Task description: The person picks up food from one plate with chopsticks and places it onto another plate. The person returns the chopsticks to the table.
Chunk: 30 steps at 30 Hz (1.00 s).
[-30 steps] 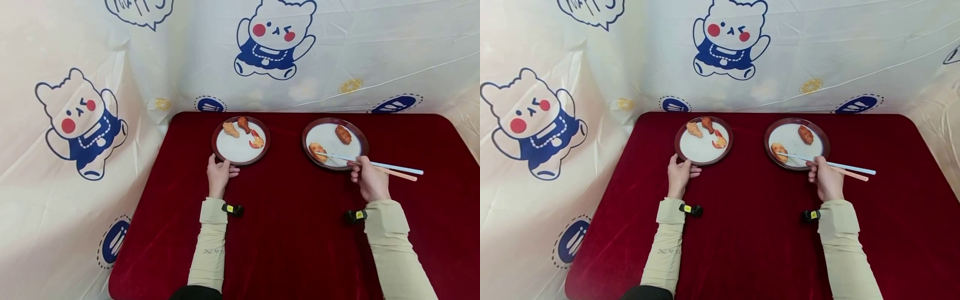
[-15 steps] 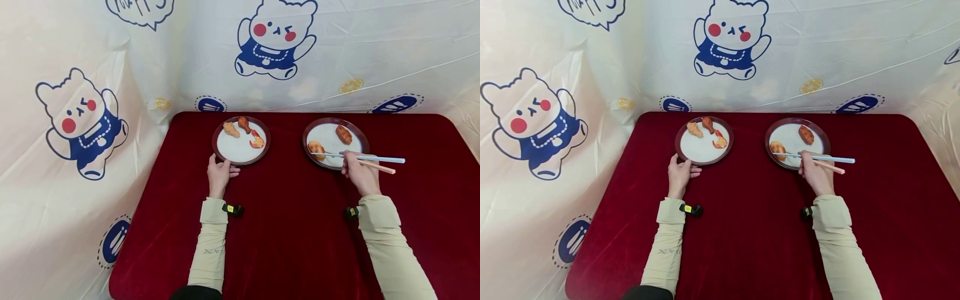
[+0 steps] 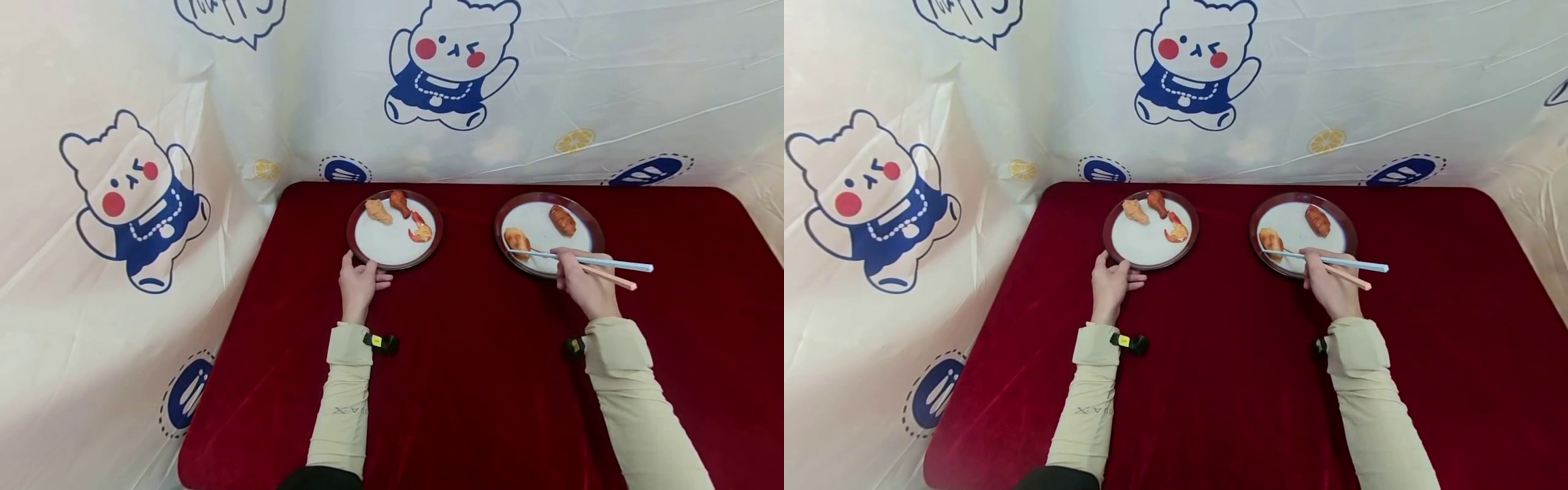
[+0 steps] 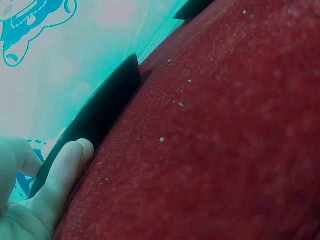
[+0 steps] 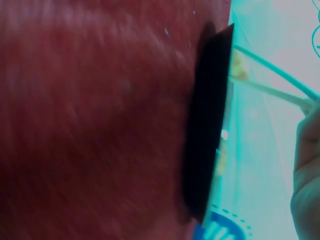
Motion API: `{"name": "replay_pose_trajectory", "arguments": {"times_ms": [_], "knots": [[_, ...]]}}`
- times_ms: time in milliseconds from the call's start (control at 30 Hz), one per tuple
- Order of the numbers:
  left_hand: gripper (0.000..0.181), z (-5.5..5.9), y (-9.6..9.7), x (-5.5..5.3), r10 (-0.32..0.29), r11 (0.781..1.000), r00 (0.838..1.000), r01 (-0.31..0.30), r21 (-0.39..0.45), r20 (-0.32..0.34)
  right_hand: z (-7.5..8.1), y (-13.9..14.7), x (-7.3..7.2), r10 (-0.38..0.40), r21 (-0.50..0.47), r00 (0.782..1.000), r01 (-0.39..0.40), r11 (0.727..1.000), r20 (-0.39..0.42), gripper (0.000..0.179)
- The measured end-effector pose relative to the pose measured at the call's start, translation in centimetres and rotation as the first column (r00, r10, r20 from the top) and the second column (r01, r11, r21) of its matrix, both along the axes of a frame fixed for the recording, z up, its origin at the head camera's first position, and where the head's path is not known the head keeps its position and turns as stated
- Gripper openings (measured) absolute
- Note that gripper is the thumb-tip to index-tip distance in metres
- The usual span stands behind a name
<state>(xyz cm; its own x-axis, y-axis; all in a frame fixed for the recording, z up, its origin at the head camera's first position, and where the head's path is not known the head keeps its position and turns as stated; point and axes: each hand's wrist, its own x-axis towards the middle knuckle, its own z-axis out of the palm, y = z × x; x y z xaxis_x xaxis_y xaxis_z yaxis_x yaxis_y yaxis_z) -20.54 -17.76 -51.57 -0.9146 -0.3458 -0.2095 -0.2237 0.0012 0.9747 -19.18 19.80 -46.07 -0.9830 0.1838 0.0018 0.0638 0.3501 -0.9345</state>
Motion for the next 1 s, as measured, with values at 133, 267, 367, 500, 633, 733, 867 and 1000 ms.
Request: {"name": "replay_pose_trajectory", "arguments": {"times_ms": [133,267,367,500,633,733,867,1000], "knots": [[0.072,-0.1,0.0,0.0,-0.003,1.000,1.000,0.003,0.002,0.002,-0.7,-0.2,-0.1,-0.111,-0.255,0.992,0.122,0.959,0.057,0.023],[0.072,-0.2,0.0,0.0,-0.002,1.000,1.000,0.002,0.003,0.002,-1.3,-0.5,-0.3,-0.194,-0.427,0.979,0.202,0.881,0.062,0.020],[0.072,-0.2,0.0,0.0,0.000,1.000,1.000,0.000,0.000,-0.001,-1.6,-0.6,-0.5,-0.228,-0.564,0.970,0.236,0.791,0.085,0.022],[0.071,0.0,0.0,0.0,0.002,1.000,1.000,-0.002,0.001,-0.001,-1.7,-0.6,-0.7,-0.228,-0.710,0.958,0.282,0.646,0.174,0.021],[0.072,0.0,0.0,0.0,-0.001,1.000,1.000,0.001,0.008,0.007,-1.8,-0.5,-0.6,-0.218,-0.814,0.945,0.322,0.484,0.245,0.018],[0.072,0.0,0.0,0.0,-0.006,1.000,1.000,0.006,0.009,0.012,-1.9,-0.5,-0.5,-0.198,-0.859,0.945,0.321,0.399,0.261,0.018],[0.072,0.1,-0.1,0.0,-0.014,1.000,1.000,0.014,0.005,0.016,-2.2,-0.4,-0.2,-0.187,-0.880,0.948,0.310,0.360,0.258,0.019],[0.072,0.1,-0.1,0.0,-0.009,1.000,1.000,0.009,0.005,0.012,-2.4,-0.4,-0.1,-0.188,-0.886,0.949,0.305,0.348,0.253,0.020]]}}
